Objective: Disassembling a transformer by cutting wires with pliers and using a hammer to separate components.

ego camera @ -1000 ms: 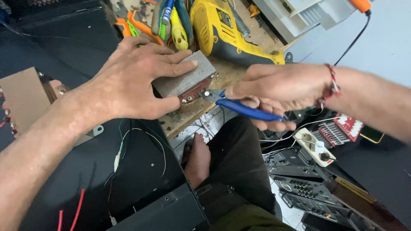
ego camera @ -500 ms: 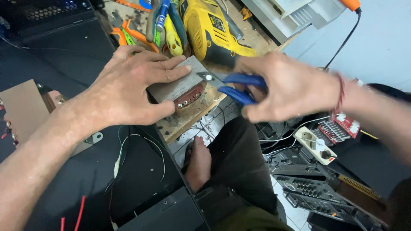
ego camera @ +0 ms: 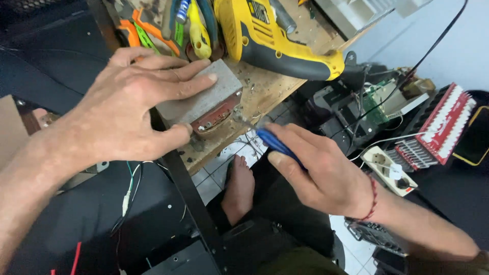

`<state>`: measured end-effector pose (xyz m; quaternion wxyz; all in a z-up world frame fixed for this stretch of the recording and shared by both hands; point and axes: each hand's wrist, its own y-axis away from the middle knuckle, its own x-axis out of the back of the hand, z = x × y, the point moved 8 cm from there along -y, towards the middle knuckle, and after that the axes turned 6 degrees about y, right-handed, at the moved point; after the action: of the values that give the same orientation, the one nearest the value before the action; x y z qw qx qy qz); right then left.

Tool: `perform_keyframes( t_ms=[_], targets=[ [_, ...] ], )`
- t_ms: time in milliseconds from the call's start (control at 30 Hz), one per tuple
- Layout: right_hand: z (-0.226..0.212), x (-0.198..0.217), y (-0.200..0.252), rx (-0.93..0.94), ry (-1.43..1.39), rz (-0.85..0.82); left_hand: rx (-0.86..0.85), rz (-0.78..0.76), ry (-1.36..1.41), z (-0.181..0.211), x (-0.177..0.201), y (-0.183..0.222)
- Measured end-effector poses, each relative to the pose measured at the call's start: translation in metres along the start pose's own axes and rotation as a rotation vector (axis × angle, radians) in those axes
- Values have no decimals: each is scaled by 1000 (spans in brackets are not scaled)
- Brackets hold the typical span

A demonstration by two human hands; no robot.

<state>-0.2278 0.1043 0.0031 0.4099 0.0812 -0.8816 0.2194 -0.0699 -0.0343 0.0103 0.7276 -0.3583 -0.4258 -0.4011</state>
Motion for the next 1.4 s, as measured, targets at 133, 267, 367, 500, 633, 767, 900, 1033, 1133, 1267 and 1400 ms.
perform_keyframes(
  t_ms=[133, 267, 367, 500, 633, 767, 900, 1033, 1133, 1267, 1400],
  targets=[
    [-2, -2, 2, 37, 122, 142, -6, -3, 6, 2, -1, 2],
    [0, -7, 0, 19, 123, 144, -6, 5, -14, 0, -2, 4],
    [3, -8, -3, 3, 143, 139, -14, 16, -6, 2, 0, 4],
    [3, -8, -9, 12, 166, 120, 4, 10, 1, 3, 0, 3],
    [-6, -6, -11, 42, 160, 120, -18, 23, 8, 3, 2, 3],
    [-6, -7, -12, -16, 173, 109, -34, 15, 1, 4, 1, 4],
    [-10, -11, -15, -40, 188, 64, -45, 23, -9, 3, 1, 3],
    [-5, -9, -19, -59, 191, 6, -47, 34, -20, 3, 1, 3],
    [-2, -5, -27, 74, 297, -63, -42, 54, 14, 2, 2, 4],
    [8, -1, -45, 129, 366, -347, -45, 54, 8, 2, 1, 2],
    [18, -2, -69, 84, 387, -706, -49, 43, -15, 1, 1, 1]
  ],
)
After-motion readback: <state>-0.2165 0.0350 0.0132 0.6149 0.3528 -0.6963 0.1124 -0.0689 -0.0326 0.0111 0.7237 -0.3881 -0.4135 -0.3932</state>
